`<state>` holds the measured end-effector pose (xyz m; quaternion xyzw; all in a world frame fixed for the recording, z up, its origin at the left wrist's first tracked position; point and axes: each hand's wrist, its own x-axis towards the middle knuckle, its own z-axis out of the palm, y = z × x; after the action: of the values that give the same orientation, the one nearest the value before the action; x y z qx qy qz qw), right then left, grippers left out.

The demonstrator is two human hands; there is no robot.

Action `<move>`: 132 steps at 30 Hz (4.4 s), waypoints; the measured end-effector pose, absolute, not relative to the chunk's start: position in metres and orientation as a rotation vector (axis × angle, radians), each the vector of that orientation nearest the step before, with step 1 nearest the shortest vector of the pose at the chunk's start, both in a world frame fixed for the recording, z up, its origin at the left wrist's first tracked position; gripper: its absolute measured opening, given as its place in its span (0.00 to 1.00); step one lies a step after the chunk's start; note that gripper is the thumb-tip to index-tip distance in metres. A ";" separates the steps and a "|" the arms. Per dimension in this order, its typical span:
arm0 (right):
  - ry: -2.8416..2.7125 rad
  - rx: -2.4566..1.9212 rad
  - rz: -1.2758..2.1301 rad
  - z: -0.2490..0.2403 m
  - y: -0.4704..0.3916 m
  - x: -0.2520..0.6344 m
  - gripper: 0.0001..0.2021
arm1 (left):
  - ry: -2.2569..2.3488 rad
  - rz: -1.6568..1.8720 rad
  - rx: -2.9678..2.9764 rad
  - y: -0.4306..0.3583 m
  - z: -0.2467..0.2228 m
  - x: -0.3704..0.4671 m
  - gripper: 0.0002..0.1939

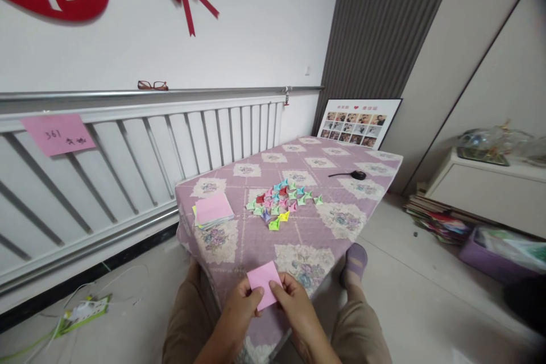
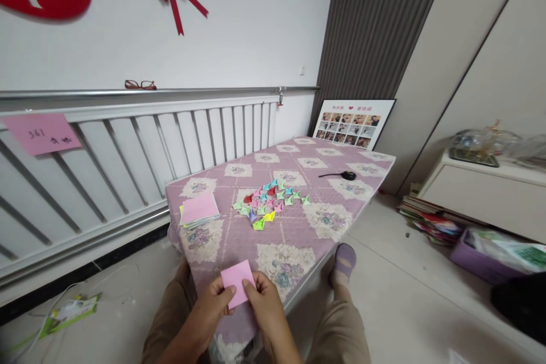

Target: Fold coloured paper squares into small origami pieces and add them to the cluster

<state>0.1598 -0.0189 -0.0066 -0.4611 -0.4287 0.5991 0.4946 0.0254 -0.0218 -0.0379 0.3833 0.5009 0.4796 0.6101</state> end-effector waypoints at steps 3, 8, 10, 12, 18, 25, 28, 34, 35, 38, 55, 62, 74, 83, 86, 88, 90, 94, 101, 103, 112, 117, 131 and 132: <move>-1.094 -1.168 1.386 -0.002 -0.020 0.160 0.17 | 1.112 1.134 0.848 -0.026 -0.032 0.024 0.22; -1.150 -1.188 1.363 0.001 -0.024 0.159 0.18 | 1.011 1.221 0.695 -0.030 -0.012 0.022 0.22; -1.156 -1.189 1.353 0.003 -0.025 0.159 0.19 | 1.019 1.222 0.681 -0.030 -0.007 0.020 0.22; -1.168 -1.199 1.342 0.004 -0.025 0.158 0.20 | 1.053 1.216 0.693 -0.030 -0.006 0.019 0.22; -1.196 -1.234 1.323 0.005 -0.024 0.158 0.20 | 1.101 1.172 0.794 -0.029 -0.014 0.014 0.22; -1.189 -1.183 1.331 -0.001 -0.023 0.158 0.18 | 1.123 1.132 0.799 -0.029 -0.016 0.013 0.25; -1.164 -1.180 1.326 -0.007 -0.021 0.158 0.18 | 1.137 1.131 0.759 -0.030 -0.015 0.012 0.27; -1.061 -1.197 1.399 -0.013 -0.021 0.162 0.23 | 1.076 1.213 0.596 -0.031 -0.015 0.010 0.28; -1.073 -1.190 1.417 -0.013 -0.021 0.161 0.23 | 1.061 1.235 0.563 -0.031 -0.015 0.010 0.28; -1.169 -1.146 1.469 -0.014 -0.024 0.157 0.22 | 1.007 1.297 0.482 -0.030 -0.014 0.011 0.26; -1.199 -1.222 1.367 -0.017 -0.025 0.154 0.23 | 1.090 1.289 0.588 -0.032 -0.012 0.002 0.23; -1.107 -1.186 1.420 -0.017 -0.025 0.154 0.22 | 1.018 1.302 0.484 -0.032 -0.013 0.004 0.24; -1.167 -1.080 1.485 -0.014 -0.027 0.153 0.23 | 0.961 1.312 0.407 -0.037 -0.011 0.007 0.25; -1.285 -1.011 1.496 0.002 -0.037 0.147 0.24 | 0.910 1.316 0.440 -0.043 -0.009 0.006 0.22; -1.327 -0.965 1.485 0.007 -0.040 0.145 0.24 | 0.902 1.325 0.433 -0.044 -0.007 0.006 0.22; -1.338 -0.952 1.486 0.009 -0.042 0.144 0.23 | 0.892 1.330 0.435 -0.046 -0.006 0.005 0.22; -1.340 -0.949 1.485 0.009 -0.043 0.142 0.22 | 0.881 1.336 0.457 -0.047 -0.006 0.005 0.21; -1.392 -1.014 1.408 0.003 -0.045 0.140 0.18 | 0.827 1.319 0.521 -0.051 -0.005 0.006 0.19; -1.578 -1.350 0.784 0.000 -0.053 0.146 0.09 | 0.755 1.340 0.545 -0.060 0.008 0.001 0.28; -1.612 -1.383 0.628 0.004 -0.056 0.149 0.09 | 0.757 1.316 0.568 -0.062 0.009 -0.003 0.28; -1.422 -1.359 0.832 -0.001 -0.051 0.157 0.16 | 1.134 1.114 0.988 -0.052 -0.009 -0.001 0.19; -1.215 -1.367 0.833 -0.028 -0.036 0.172 0.19 | 1.353 1.019 1.210 -0.037 -0.018 -0.001 0.15; -2.089 -1.240 0.374 -0.039 -0.040 0.172 0.24 | 1.472 0.878 1.358 0.012 -0.049 0.005 0.18; -2.098 -1.278 0.374 -0.042 -0.038 0.168 0.24 | 1.481 0.864 1.374 0.013 -0.051 0.004 0.18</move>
<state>0.1684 -0.0381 -0.0424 -0.4868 -0.7992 0.1424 0.3226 0.0042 0.0129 -0.0507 0.5568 0.6003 0.3503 0.4549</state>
